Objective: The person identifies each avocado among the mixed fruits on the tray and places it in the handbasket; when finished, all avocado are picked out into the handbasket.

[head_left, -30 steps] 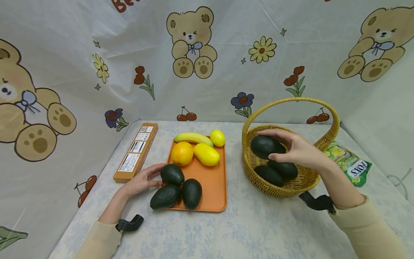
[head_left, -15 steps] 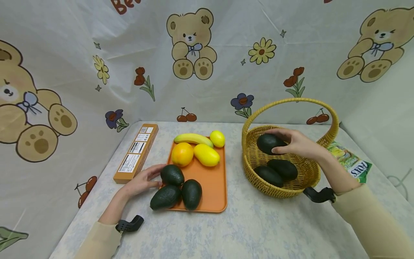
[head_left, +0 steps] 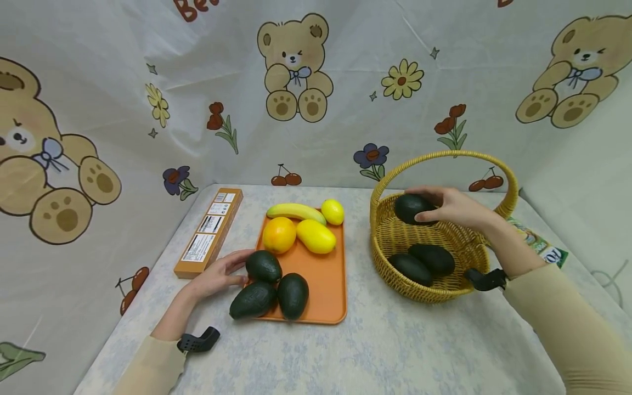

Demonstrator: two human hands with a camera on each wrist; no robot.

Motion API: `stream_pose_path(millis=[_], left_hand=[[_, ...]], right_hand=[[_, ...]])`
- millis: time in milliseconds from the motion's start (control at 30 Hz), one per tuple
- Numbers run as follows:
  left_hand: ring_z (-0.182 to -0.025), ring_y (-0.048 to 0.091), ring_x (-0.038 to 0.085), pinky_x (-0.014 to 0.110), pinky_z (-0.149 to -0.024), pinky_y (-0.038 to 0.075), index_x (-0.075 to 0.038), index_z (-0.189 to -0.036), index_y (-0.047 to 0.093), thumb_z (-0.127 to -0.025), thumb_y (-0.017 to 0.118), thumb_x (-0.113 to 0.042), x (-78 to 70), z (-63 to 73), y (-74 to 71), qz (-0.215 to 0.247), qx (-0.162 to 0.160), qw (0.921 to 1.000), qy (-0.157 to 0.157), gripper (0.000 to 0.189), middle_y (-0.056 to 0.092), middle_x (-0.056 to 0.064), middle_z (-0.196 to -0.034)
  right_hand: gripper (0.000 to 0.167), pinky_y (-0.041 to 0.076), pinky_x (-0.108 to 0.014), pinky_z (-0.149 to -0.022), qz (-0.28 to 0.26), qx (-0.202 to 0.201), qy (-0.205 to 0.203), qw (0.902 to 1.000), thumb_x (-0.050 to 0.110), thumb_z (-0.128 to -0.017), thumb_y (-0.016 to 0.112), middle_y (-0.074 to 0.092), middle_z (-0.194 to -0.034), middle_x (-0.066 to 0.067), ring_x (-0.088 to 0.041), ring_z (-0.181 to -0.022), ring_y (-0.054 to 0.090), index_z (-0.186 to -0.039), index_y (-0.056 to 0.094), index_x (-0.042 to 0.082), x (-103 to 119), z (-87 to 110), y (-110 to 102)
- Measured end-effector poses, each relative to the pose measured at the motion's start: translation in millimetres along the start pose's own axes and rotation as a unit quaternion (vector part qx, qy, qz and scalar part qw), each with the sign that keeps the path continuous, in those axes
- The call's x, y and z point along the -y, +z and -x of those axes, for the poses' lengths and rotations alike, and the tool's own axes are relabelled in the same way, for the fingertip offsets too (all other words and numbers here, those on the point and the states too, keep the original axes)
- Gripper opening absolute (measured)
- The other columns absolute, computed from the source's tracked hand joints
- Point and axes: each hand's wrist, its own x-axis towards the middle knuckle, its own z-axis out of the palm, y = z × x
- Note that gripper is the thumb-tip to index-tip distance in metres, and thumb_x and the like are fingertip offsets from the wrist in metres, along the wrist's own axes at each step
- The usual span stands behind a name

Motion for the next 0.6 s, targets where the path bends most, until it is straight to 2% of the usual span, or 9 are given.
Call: stream_pose_path(millis=[267, 433, 600], left_hand=[[-0.135, 0.029, 0.033, 0.05, -0.109, 0.024, -0.003, -0.143, 0.038, -0.086, 0.064, -0.001, -0.4, -0.3, -0.5, 0.002, 0.003, 0.9999, 0.009, 0.062, 0.034, 0.015, -0.147], [-0.135, 0.03, 0.033, 0.051, -0.109, 0.023, -0.003, -0.142, 0.039, -0.086, 0.064, 0.0, 0.6, -1.1, -0.7, 0.004, 0.005, 0.9998, 0.017, 0.061, 0.036, 0.014, -0.146], [-0.135, 0.028, 0.034, 0.052, -0.109, 0.023, -0.003, -0.143, 0.038, -0.087, 0.064, -0.002, 0.5, 0.1, -1.0, 0.011, 0.003, 0.9999, 0.01, 0.062, 0.034, 0.015, -0.147]], right_hand=[[0.065, 0.048, -0.034, -0.083, -0.042, 0.026, 0.011, 0.9987, 0.02, -0.088, 0.068, 0.05, -0.13, -0.02, -0.029, -0.109, 0.053, -0.143, 0.038, 0.003, -31, -32.9, 7], [0.063, 0.045, -0.041, -0.086, -0.029, 0.043, 0.029, 0.9982, 0.023, -0.085, 0.071, 0.047, -0.133, -0.018, -0.03, -0.11, 0.051, -0.139, 0.045, 0.007, -46, -41.7, 14], [0.064, 0.043, -0.047, -0.091, -0.043, 0.077, 0.017, 0.996, 0.019, -0.084, 0.072, 0.039, -0.141, -0.021, -0.035, -0.117, 0.046, -0.139, 0.045, 0.004, -56, -48.2, 24]])
